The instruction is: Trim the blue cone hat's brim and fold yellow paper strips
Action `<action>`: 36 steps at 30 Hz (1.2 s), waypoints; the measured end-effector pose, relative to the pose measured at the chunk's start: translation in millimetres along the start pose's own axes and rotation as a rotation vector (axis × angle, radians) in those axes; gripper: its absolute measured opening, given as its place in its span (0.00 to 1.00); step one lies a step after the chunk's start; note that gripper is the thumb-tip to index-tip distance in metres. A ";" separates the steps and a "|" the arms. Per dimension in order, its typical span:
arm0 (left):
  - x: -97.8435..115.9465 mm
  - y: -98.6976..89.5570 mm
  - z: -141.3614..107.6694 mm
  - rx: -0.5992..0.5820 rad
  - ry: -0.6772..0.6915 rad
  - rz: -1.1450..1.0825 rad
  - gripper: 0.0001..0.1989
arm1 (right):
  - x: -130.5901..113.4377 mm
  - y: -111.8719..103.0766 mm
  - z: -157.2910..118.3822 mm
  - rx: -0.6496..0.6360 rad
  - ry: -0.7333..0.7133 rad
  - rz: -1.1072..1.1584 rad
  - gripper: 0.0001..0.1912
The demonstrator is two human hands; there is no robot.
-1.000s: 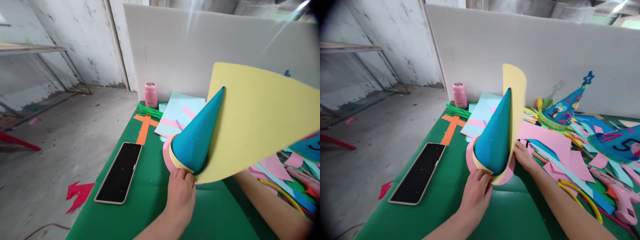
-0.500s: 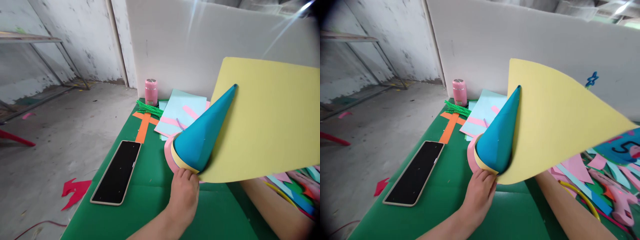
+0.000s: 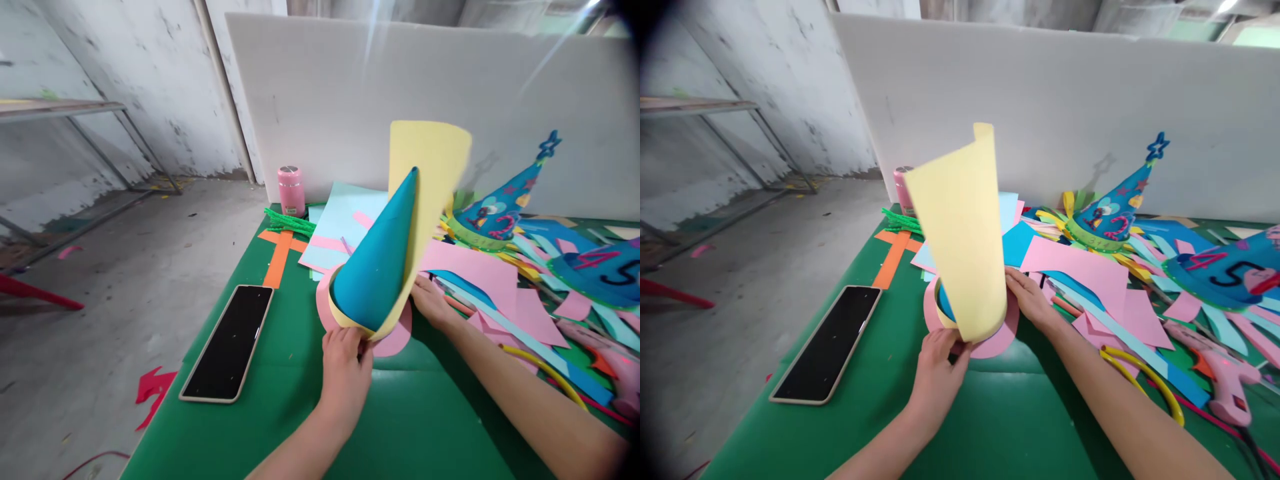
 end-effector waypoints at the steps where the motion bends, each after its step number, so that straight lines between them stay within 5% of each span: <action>1: -1.2 -1.8 0.2 0.007 -0.022 0.004 0.03 | 0.9 -0.1 -0.1 -0.018 -0.008 0.022 0.16; 11: -26.9 -36.1 11.1 0.020 -0.135 0.046 0.02 | -3.8 12.2 -15.4 -0.063 -0.050 0.085 0.22; 22: -57.0 -68.3 47.6 -0.161 -0.107 0.042 0.09 | -27.4 18.7 -48.5 -0.133 -0.007 -0.024 0.24; 29: -64.0 -73.3 63.1 -0.211 -0.122 0.043 0.09 | -32.3 22.0 -65.0 -0.133 -0.027 -0.004 0.23; 36: -63.3 -71.4 61.0 -0.180 -0.142 0.026 0.19 | -38.3 17.4 -63.7 -0.126 -0.068 0.033 0.21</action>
Point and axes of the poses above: each hand's wrist, its own z-axis towards the middle knuckle, its own y-axis out of the palm, x = y × z, the point moved 2 cm from there along z, towards the middle knuckle, and after that the axes turned 3 degrees about -x, right-handed, at the moved point
